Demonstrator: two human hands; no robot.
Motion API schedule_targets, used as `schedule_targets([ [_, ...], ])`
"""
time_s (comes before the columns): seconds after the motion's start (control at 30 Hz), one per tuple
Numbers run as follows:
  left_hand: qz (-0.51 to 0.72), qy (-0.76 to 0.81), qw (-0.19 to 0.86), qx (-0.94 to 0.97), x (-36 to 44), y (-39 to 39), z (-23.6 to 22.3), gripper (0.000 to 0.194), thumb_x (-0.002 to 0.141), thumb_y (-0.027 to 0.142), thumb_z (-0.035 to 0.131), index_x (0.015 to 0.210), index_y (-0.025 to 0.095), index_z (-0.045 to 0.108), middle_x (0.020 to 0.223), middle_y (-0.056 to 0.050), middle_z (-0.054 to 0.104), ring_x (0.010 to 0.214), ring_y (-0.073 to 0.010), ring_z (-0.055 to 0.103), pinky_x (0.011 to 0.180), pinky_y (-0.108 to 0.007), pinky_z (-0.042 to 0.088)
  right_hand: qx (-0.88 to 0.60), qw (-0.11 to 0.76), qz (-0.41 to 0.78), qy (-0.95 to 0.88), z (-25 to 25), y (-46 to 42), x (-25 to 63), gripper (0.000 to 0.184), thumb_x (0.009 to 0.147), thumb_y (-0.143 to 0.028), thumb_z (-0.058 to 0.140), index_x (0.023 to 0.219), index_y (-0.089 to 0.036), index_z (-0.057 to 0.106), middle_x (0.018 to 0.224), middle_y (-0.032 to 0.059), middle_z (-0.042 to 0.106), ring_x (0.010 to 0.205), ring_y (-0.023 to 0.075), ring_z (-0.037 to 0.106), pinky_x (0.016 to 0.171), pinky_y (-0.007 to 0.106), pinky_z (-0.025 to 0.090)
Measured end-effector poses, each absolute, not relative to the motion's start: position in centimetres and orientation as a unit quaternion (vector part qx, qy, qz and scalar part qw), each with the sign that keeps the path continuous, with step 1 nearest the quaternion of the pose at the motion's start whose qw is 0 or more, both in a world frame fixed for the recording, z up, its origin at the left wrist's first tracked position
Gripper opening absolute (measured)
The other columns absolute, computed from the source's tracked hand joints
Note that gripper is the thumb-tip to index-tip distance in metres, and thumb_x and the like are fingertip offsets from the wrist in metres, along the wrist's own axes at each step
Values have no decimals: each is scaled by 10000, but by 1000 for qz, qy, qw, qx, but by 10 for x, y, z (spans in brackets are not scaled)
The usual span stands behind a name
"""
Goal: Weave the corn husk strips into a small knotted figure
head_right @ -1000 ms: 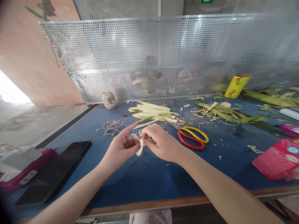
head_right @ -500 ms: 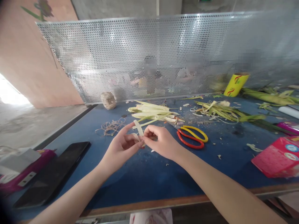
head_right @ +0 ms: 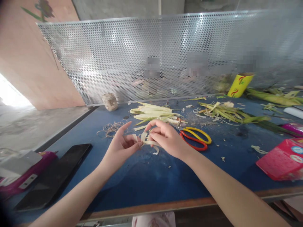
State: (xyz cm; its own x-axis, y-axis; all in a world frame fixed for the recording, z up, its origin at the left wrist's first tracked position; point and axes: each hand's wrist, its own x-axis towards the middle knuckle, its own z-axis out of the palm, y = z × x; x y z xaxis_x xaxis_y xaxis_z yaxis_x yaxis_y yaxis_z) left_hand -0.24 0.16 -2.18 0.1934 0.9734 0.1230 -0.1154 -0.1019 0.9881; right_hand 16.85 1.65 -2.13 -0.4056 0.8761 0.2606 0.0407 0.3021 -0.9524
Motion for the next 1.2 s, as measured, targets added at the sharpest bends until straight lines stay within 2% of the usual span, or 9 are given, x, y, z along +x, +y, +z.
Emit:
schedule_targets([
  [0.17,480,394,550,559,-2,0,-23,890,653,143,656,1357,150,112,609,76,540,595,-91,531,639,-257,429,-326,362,392,-780,-18,15,172,182,815,-135,496,943,-201,606,847,21,645,729,112,591,630,218,458],
  [0.33,472,395,554,561,-4,1,-24,905,630,98,635,1365,140,109,611,75,536,611,-102,544,624,-251,417,-267,339,253,-866,-18,12,172,255,779,-74,529,971,-209,630,890,27,600,690,100,529,631,222,451],
  [0.4,474,390,561,555,-5,1,-24,921,620,91,643,1367,147,108,612,77,532,613,-103,543,623,-251,415,-255,329,220,-882,-19,11,172,271,775,-77,551,1004,-205,616,918,41,578,750,114,536,672,233,456],
  [0.47,469,388,567,555,-5,1,-25,939,617,91,653,1373,145,98,608,78,533,606,-98,534,616,-245,408,-249,331,201,-888,-20,12,172,208,795,-118,560,979,-197,616,899,48,578,809,133,550,716,249,457],
  [0.63,452,378,574,569,-2,-2,-26,1000,615,118,690,1395,147,66,618,62,554,591,-89,519,621,-245,407,-250,380,194,-869,-19,12,170,56,812,-175,564,791,-182,615,769,29,597,672,115,532,628,236,443],
  [0.77,407,354,603,588,1,-5,-32,1124,637,122,683,1397,198,-142,647,50,590,606,-102,557,635,-261,433,-246,402,186,-862,-17,13,168,74,789,-215,605,723,-184,616,696,16,605,685,132,532,667,264,426],
  [0.97,356,330,636,600,2,-7,-34,1231,644,92,675,1309,236,-351,674,46,594,588,-120,583,607,-282,471,-276,356,255,-856,-21,17,165,78,769,-239,621,701,-202,611,765,24,597,777,163,553,726,287,431],
  [1.1,367,299,669,574,1,-11,-28,1196,687,144,672,1315,273,-337,710,33,615,598,-121,600,625,-284,490,-282,356,267,-850,-22,16,164,73,767,-242,621,706,-203,612,757,23,574,736,154,522,678,279,420],
  [1.2,378,321,649,577,1,-11,-26,1150,707,187,669,1351,245,-282,681,19,634,574,-127,604,615,-287,494,-296,367,302,-829,-22,15,163,91,761,-262,629,730,-197,575,759,10,544,678,128,485,626,257,402],
])
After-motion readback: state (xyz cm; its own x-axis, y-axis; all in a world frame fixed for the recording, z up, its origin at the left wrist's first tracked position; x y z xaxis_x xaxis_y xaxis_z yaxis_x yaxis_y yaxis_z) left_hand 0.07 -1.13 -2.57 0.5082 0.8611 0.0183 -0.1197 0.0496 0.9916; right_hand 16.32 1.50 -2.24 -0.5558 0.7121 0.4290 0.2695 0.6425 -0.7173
